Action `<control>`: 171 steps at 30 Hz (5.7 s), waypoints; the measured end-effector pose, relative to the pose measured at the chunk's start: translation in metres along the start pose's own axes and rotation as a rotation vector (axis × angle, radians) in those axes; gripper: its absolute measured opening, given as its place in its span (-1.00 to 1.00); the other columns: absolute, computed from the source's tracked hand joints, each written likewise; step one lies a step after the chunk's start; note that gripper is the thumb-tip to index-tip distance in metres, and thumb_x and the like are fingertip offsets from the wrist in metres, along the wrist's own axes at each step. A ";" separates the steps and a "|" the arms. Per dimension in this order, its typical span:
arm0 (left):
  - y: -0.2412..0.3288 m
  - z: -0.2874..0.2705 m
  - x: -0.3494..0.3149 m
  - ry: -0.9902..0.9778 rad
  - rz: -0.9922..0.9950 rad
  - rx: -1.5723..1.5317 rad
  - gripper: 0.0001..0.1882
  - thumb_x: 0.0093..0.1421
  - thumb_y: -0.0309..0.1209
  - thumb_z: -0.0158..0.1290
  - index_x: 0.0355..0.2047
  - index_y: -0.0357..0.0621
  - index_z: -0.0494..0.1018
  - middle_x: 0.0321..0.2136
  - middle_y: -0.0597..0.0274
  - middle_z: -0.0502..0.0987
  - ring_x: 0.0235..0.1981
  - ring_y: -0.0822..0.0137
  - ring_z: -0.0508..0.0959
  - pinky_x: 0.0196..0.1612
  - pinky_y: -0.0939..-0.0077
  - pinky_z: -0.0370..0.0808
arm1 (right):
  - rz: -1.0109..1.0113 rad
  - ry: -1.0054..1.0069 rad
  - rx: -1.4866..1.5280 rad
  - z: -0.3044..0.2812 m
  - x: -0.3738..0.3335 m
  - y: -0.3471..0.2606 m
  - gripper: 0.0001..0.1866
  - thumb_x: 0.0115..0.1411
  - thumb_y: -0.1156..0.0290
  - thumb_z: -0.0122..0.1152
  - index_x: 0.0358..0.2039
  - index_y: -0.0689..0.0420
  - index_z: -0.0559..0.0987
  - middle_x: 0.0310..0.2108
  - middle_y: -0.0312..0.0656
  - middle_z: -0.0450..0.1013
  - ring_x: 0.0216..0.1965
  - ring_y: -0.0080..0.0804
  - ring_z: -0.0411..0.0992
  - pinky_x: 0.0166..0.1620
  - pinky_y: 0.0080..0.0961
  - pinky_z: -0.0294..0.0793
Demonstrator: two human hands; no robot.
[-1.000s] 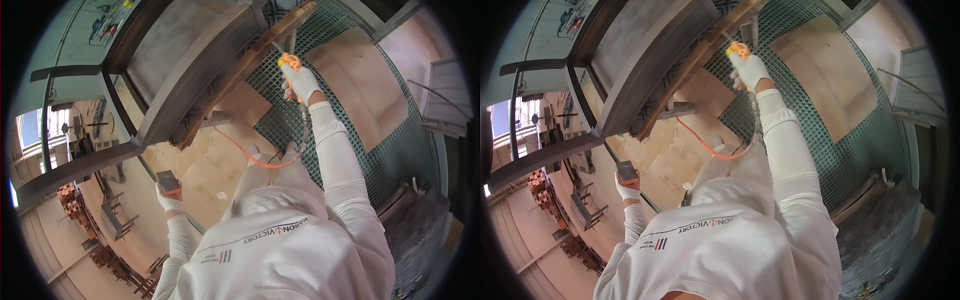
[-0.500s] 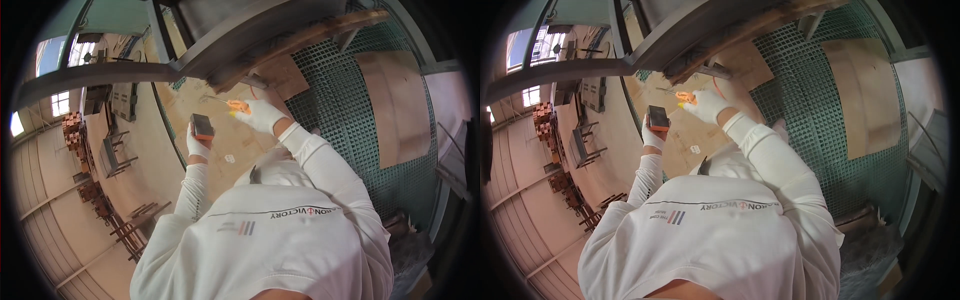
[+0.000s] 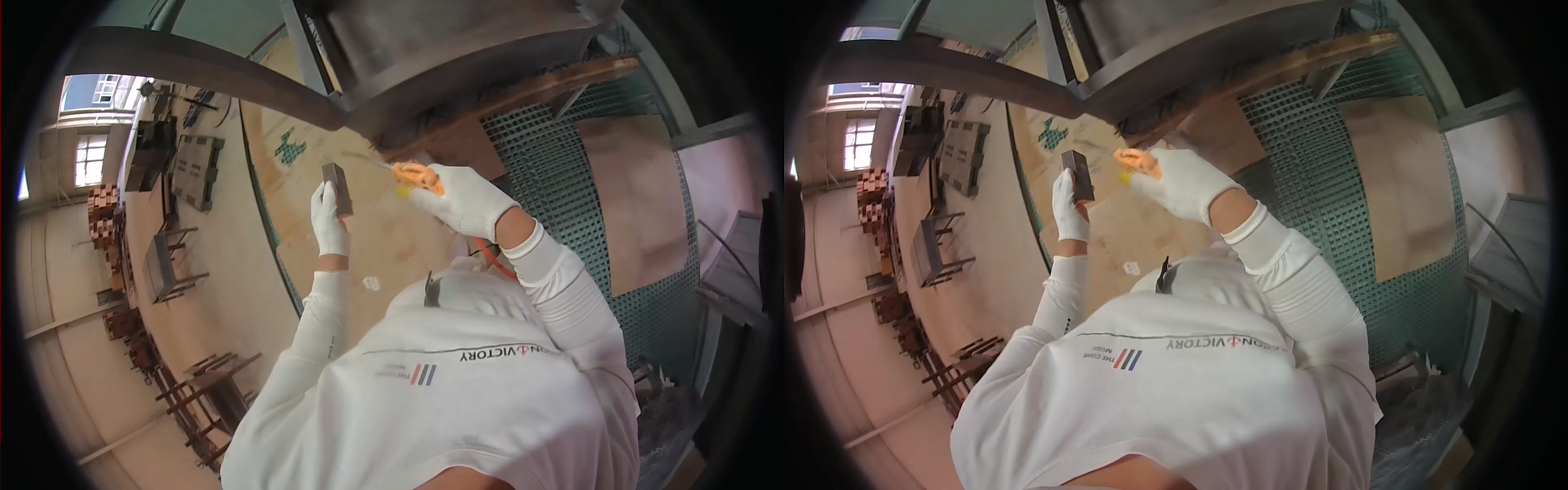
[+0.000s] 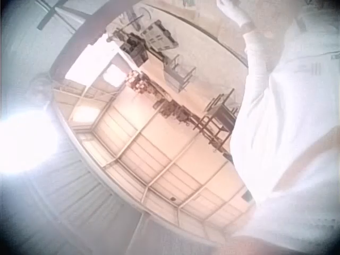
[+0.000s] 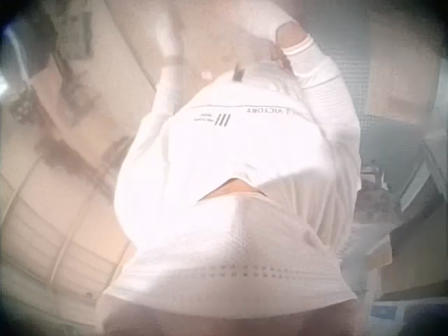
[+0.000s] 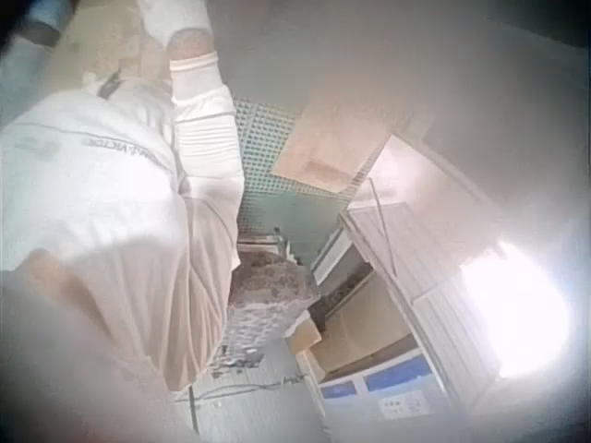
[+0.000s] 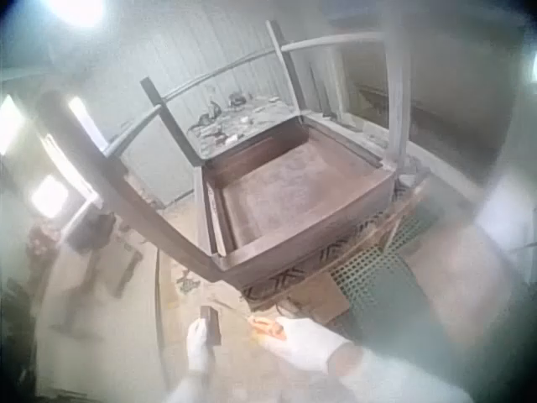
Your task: The person sands the wooden frame of a chair using a sanding block, then uses a compressed air nozzle to blow dust off the surface and crevices.
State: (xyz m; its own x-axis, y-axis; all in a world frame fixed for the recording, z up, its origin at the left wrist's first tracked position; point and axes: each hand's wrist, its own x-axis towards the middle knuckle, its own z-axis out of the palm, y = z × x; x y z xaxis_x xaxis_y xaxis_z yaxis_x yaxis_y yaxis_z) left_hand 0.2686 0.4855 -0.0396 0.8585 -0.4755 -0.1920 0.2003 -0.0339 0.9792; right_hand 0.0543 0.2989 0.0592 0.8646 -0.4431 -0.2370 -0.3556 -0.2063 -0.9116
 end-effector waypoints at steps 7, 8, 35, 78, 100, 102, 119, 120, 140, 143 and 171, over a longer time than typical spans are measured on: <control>0.022 0.032 -0.009 -0.158 0.180 0.198 -0.54 0.36 -0.28 0.01 0.16 -0.32 0.32 -0.02 0.24 0.46 -0.05 0.45 0.41 0.00 0.61 0.35 | 0.348 0.683 0.329 -0.116 -0.025 0.027 -0.58 0.28 0.10 0.14 0.01 0.12 0.51 -0.59 -0.13 0.47 -0.71 -0.46 0.39 -0.58 -0.48 0.43; 0.025 0.033 -0.013 -0.173 0.220 0.155 -0.54 0.36 -0.33 -0.01 0.18 -0.34 0.30 -0.01 0.20 0.45 -0.02 0.41 0.42 0.04 0.58 0.35 | 0.368 0.788 0.374 -0.136 -0.027 0.025 -0.59 0.29 0.10 0.13 0.03 0.10 0.51 -0.60 -0.14 0.47 -0.73 -0.48 0.38 -0.60 -0.50 0.42; 0.055 0.477 -0.019 -0.300 0.144 -0.306 -0.42 0.27 -0.25 0.11 0.19 -0.36 0.31 0.05 0.07 0.45 0.05 0.34 0.43 0.12 0.49 0.36 | 0.252 0.601 0.060 -0.357 -0.112 0.030 -0.57 0.25 0.16 0.18 -0.01 0.23 0.51 -0.55 -0.25 0.47 -0.63 -0.60 0.37 -0.53 -0.61 0.41; 0.196 0.577 -0.002 -0.138 0.969 -0.193 -0.51 0.14 -0.33 0.19 0.09 -0.21 0.46 0.11 -0.12 0.32 0.11 -0.06 0.30 0.21 0.20 0.23 | 0.189 1.016 0.132 -0.305 -0.143 -0.041 -0.75 0.32 0.39 0.02 -0.10 0.30 0.43 -0.62 -0.17 0.44 -0.66 -0.49 0.41 -0.54 -0.61 0.38; 0.232 0.578 0.105 -0.176 1.269 -0.038 -0.54 0.15 -0.35 0.15 0.09 -0.14 0.49 0.13 -0.12 0.33 0.11 -0.07 0.29 0.19 0.17 0.25 | 0.326 0.783 -0.097 -0.364 -0.148 -0.114 -0.62 0.26 0.31 0.12 0.07 0.13 0.51 -0.61 -0.35 0.41 -0.66 -0.69 0.36 -0.52 -0.72 0.40; 0.255 0.577 0.120 -0.211 1.323 0.039 -0.58 0.18 -0.31 0.12 0.06 -0.07 0.52 0.11 -0.09 0.36 0.09 -0.07 0.31 0.17 0.16 0.28 | 0.259 1.028 -0.084 -0.377 -0.154 -0.101 -0.64 0.26 0.34 0.09 0.05 0.14 0.51 -0.64 -0.36 0.39 -0.68 -0.67 0.37 -0.54 -0.70 0.39; 0.262 0.558 0.120 -0.412 1.543 0.072 -0.65 0.25 -0.43 0.08 0.02 -0.31 0.48 0.03 0.02 0.49 -0.02 0.16 0.49 0.09 0.42 0.39 | 0.443 0.428 0.041 -0.397 -0.105 0.029 -0.64 0.27 0.18 0.14 -0.04 0.15 0.53 -0.60 -0.32 0.42 -0.67 -0.65 0.36 -0.59 -0.65 0.40; 0.248 0.554 0.119 -0.380 1.469 0.041 -0.62 0.26 -0.39 0.07 0.04 -0.33 0.47 -0.01 0.02 0.52 -0.10 0.19 0.53 0.05 0.45 0.42 | 0.527 0.339 0.056 -0.394 -0.102 0.061 -0.66 0.28 0.18 0.15 -0.06 0.15 0.53 -0.60 -0.29 0.44 -0.70 -0.62 0.35 -0.61 -0.65 0.40; 0.072 0.538 0.076 0.173 0.133 0.285 -0.72 0.30 -0.29 -0.03 -0.14 -0.23 0.51 -0.24 0.14 0.56 -0.29 0.29 0.54 -0.28 0.44 0.49 | 0.473 -0.233 0.430 -0.462 0.013 0.235 -0.47 0.22 -0.03 0.17 -0.35 0.30 0.47 -0.68 -0.17 0.41 -0.81 -0.44 0.36 -0.71 -0.43 0.44; 0.059 0.534 0.083 0.191 0.141 0.394 -0.68 0.29 -0.32 -0.02 -0.05 -0.27 0.45 -0.17 0.06 0.55 -0.22 0.23 0.57 -0.24 0.37 0.53 | 0.427 -0.341 0.661 -0.469 0.021 0.231 -0.58 0.22 0.05 0.18 -0.48 0.19 0.41 -0.65 -0.19 0.36 -0.80 -0.46 0.24 -0.74 -0.48 0.27; 0.071 0.530 0.060 0.016 0.434 1.043 -0.69 0.16 -0.43 0.08 -0.11 -0.32 0.42 -0.24 -0.02 0.48 -0.29 0.18 0.46 -0.24 0.31 0.45 | 0.303 -0.446 0.544 -0.573 0.229 0.178 -0.58 0.25 0.08 0.08 -0.32 0.29 0.47 -0.63 -0.17 0.42 -0.80 -0.50 0.31 -0.71 -0.49 0.37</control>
State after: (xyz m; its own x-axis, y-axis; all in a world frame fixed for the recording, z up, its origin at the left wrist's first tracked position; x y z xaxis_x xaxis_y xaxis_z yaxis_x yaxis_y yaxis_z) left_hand 0.0837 -0.0111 0.0535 0.7672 -0.6145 0.1842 -0.6016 -0.5896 0.5390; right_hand -0.0148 -0.3388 0.0351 0.8596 0.0058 -0.5110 -0.4749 0.3783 -0.7946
